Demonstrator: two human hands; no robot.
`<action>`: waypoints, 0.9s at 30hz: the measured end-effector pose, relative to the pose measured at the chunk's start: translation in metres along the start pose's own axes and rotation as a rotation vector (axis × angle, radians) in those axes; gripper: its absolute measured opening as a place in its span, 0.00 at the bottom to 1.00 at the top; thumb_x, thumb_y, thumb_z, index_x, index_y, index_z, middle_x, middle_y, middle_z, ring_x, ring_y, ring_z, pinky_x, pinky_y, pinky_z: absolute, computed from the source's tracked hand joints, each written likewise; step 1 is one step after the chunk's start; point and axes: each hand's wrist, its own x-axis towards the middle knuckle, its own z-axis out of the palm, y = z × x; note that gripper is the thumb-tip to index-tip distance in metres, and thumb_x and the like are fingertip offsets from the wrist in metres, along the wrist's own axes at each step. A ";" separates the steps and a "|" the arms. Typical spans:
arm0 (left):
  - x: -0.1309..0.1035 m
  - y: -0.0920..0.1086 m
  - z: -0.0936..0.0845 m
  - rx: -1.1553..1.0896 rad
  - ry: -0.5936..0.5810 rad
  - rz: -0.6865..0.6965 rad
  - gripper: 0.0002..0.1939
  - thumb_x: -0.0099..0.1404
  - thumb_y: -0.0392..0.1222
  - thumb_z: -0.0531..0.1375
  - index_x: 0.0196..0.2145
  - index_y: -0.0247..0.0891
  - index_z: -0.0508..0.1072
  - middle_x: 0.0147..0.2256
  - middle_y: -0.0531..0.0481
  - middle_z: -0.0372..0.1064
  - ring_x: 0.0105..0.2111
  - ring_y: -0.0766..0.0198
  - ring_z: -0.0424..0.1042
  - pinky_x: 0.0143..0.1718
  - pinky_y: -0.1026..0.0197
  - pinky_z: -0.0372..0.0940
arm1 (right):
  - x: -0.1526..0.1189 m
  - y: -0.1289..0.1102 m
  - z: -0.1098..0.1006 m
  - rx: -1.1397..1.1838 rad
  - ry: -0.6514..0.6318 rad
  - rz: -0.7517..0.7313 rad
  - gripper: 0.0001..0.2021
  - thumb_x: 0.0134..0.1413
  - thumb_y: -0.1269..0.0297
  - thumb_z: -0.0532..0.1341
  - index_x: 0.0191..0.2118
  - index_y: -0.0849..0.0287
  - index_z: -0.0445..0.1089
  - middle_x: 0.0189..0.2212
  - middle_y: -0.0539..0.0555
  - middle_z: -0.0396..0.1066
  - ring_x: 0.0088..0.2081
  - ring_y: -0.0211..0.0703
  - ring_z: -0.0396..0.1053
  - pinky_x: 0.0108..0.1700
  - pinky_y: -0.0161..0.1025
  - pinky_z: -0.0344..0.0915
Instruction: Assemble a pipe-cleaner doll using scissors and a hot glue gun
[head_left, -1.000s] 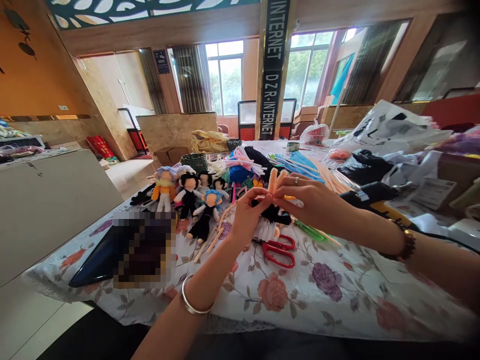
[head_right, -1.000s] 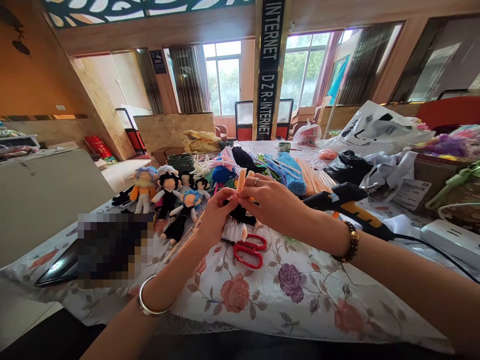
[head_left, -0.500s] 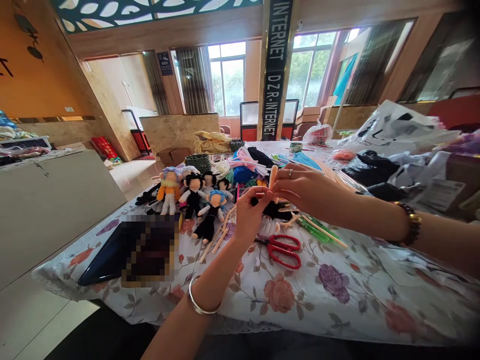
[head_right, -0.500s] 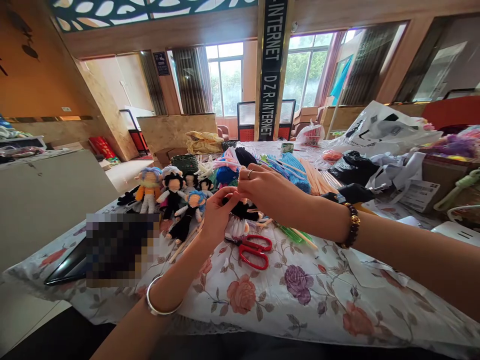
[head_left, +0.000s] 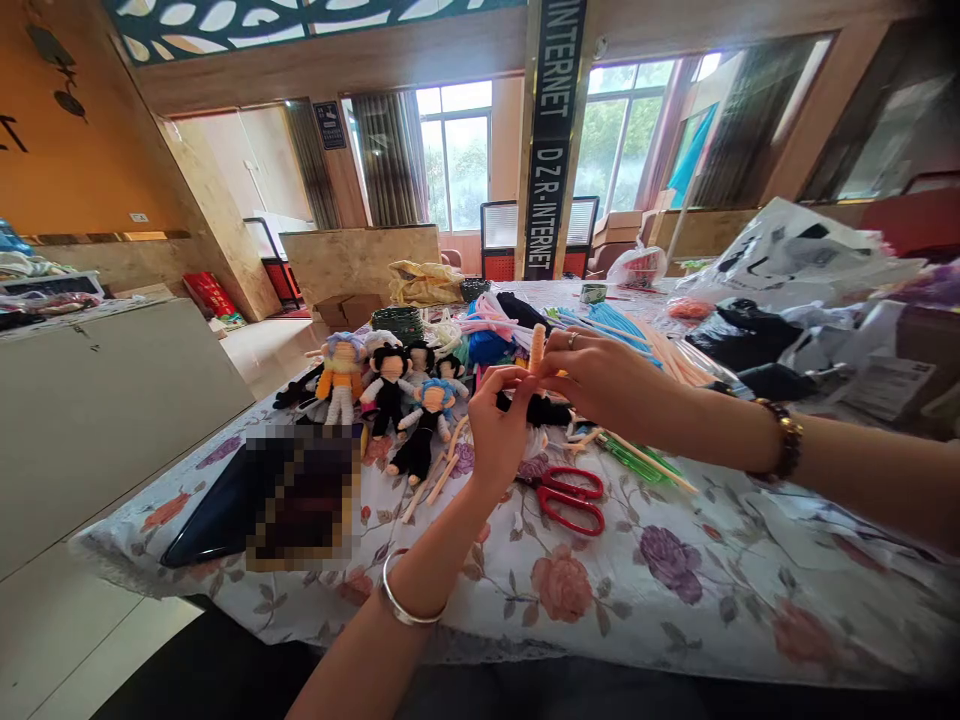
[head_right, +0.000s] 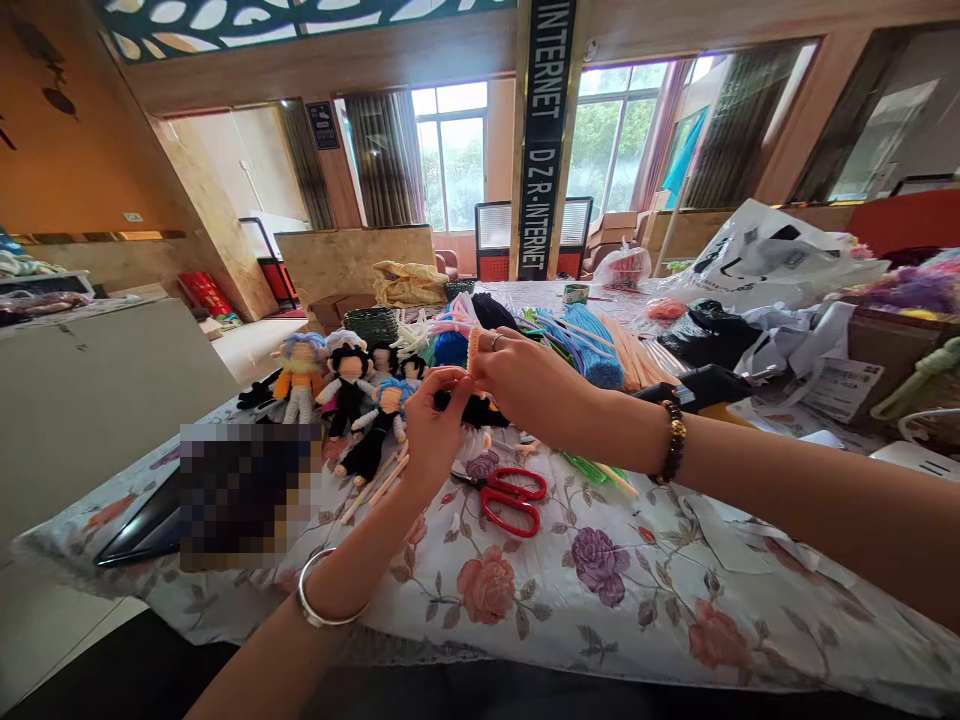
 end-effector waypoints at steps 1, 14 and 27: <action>0.000 0.000 0.000 0.000 0.005 -0.006 0.05 0.59 0.41 0.60 0.29 0.38 0.71 0.31 0.53 0.67 0.31 0.68 0.67 0.36 0.65 0.61 | 0.002 -0.001 -0.001 0.026 -0.014 0.018 0.08 0.56 0.74 0.57 0.29 0.61 0.71 0.32 0.55 0.70 0.36 0.42 0.66 0.39 0.38 0.61; 0.005 -0.007 -0.001 -0.353 -0.071 -0.243 0.14 0.51 0.45 0.67 0.33 0.39 0.68 0.31 0.55 0.67 0.29 0.71 0.66 0.36 0.65 0.60 | 0.005 0.008 -0.002 0.143 0.066 -0.102 0.09 0.51 0.78 0.58 0.25 0.61 0.71 0.31 0.54 0.69 0.36 0.42 0.61 0.39 0.41 0.62; 0.003 -0.008 -0.003 -0.451 -0.178 -0.312 0.15 0.52 0.48 0.67 0.32 0.40 0.67 0.32 0.55 0.65 0.29 0.71 0.62 0.31 0.67 0.60 | 0.002 0.004 0.005 -0.051 0.329 -0.256 0.13 0.52 0.80 0.57 0.23 0.59 0.71 0.35 0.55 0.63 0.42 0.46 0.55 0.41 0.42 0.62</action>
